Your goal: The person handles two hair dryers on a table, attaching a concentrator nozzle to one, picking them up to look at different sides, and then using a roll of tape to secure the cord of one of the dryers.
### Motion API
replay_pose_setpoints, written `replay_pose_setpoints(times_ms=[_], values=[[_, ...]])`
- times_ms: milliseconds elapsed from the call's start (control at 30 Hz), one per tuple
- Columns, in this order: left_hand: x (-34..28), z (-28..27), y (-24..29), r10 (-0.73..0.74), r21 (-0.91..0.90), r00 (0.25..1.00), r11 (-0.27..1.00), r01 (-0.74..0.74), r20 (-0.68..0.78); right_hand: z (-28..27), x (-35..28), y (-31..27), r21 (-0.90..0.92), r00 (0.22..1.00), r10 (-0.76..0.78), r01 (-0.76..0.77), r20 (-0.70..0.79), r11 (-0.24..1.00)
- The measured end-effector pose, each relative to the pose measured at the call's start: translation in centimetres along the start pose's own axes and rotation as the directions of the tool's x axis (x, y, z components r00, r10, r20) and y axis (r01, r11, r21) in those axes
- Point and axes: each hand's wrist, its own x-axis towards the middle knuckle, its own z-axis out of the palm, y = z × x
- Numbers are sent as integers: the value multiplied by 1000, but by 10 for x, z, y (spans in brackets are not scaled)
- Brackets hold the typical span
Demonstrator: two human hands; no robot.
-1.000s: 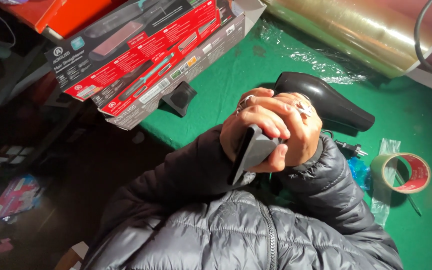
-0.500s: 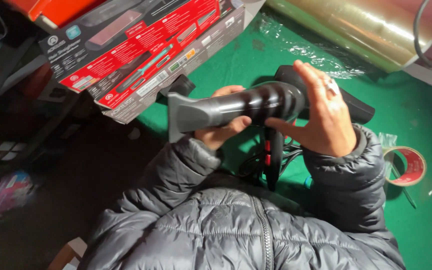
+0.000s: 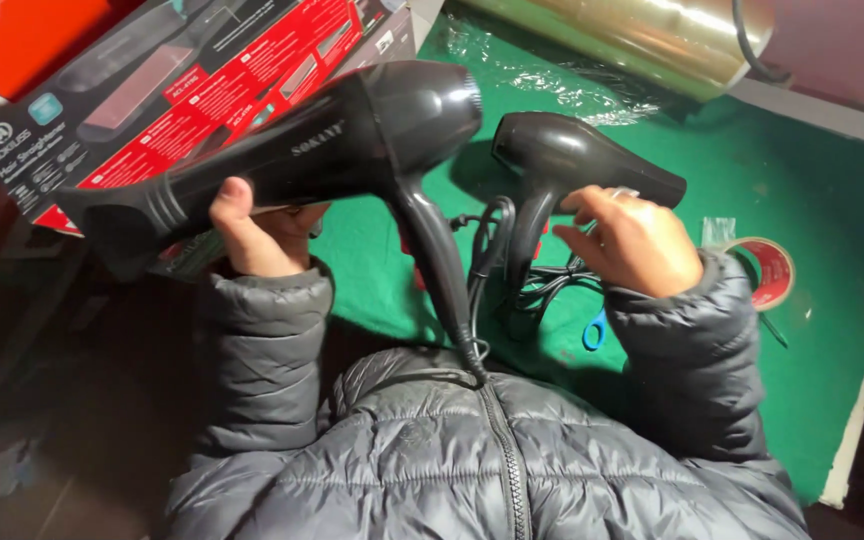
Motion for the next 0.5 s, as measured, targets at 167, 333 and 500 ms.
replay_pose_setpoints(times_ms=[167,333,500], values=[[9,2,-1,-56,-7,997,998,56,-46,60,-19,14,-97,954,246,-232,168,968],[18,5,-22,-13,132,994,991,27,-105,82,-11,-16,-230,909,414,-394,46,890],[27,12,-42,-45,179,985,981,75,-169,105,-17,6,-163,890,455,-444,37,881]])
